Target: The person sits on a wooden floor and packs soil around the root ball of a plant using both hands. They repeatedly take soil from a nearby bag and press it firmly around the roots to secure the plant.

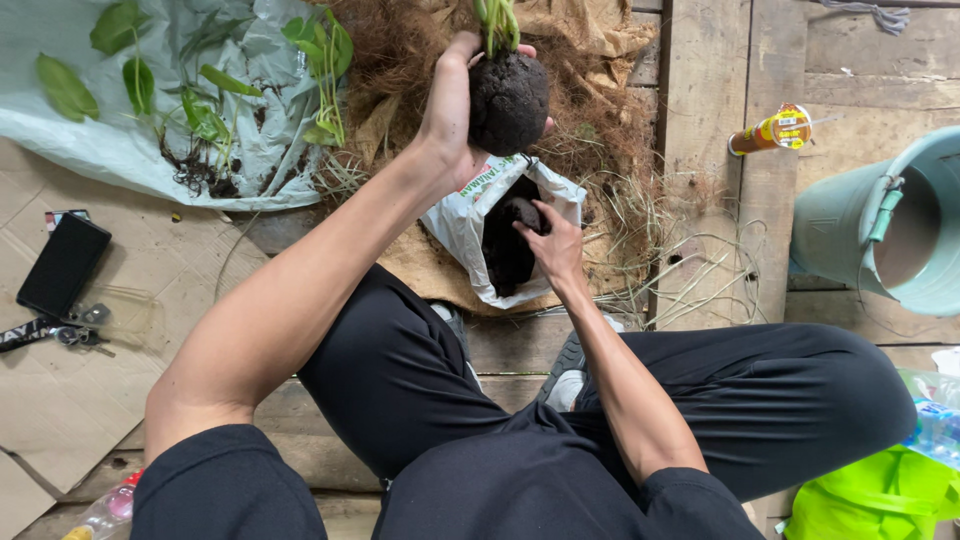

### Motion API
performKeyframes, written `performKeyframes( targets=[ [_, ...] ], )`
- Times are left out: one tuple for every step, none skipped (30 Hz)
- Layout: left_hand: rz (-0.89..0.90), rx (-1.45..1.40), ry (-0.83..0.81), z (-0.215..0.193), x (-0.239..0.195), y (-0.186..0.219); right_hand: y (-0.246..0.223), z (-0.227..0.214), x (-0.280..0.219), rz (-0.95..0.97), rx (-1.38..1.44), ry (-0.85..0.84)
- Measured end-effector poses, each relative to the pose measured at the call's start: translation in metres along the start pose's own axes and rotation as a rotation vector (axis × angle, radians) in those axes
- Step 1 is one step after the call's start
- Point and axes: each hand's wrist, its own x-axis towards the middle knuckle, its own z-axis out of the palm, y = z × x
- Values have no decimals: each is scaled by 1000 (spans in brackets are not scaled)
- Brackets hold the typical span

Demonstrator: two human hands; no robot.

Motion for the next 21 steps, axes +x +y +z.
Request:
performKeyframes(
  targets=[
    [-5, -10, -4, -1, 0, 0, 2, 3, 3, -186, -85, 110],
    [-12, -22, -10, -1, 1, 0, 4, 4, 6, -371, -172, 220],
    [-18, -34, -17, -1, 3, 0, 5, 4, 8, -557, -259, 327],
    [-31, -50, -11, -1, 3, 0, 6, 5, 9, -532, -281, 264],
    [-44, -67, -6, -1, 3, -1, 8, 6, 9, -506, -303, 201],
    [-59, -83, 0, -1, 3, -1, 10, 7, 7, -479, -323, 138],
    [-50, -60, -4, -1, 2, -2, 10, 6, 4, -447, -315, 129],
    [-38, -37, -9, 0, 2, -2, 8, 5, 1, -418, -309, 120],
    [-27, -15, -14, 1, 2, -2, 6, 4, 0, -389, -302, 111],
    [-34, -15, -15, 1, 1, -2, 3, 4, 0, -367, -345, 93],
    [-41, -15, -16, 2, 1, -2, 0, 3, 0, -346, -389, 74],
    [-53, -15, -17, 2, 0, -3, -1, 4, -1, -319, -431, 55],
    [-45, 3, -19, 3, 0, -5, -2, 4, -2, -321, -421, 60],
    [-34, 20, -21, 4, 0, -5, -3, 5, 0, -327, -412, 67],
    [-23, 37, -24, 4, -1, -5, -3, 6, 1, -332, -404, 74],
    [-26, 28, -23, 5, -1, -5, -2, 7, 3, -329, -412, 63],
    [-28, 19, -22, 5, -1, -5, 0, 8, 5, -327, -421, 53],
    [-32, 9, -23, 5, -2, -5, 2, 9, 6, -323, -431, 43],
    [-19, 32, -26, 5, -3, -5, 5, 11, 7, -346, -426, 41],
    [-9, 54, -31, 4, -3, -4, 8, 12, 6, -366, -422, 41],
    [1, 75, -36, 4, -3, -5, 11, 11, 5, -386, -419, 41]
  ],
)
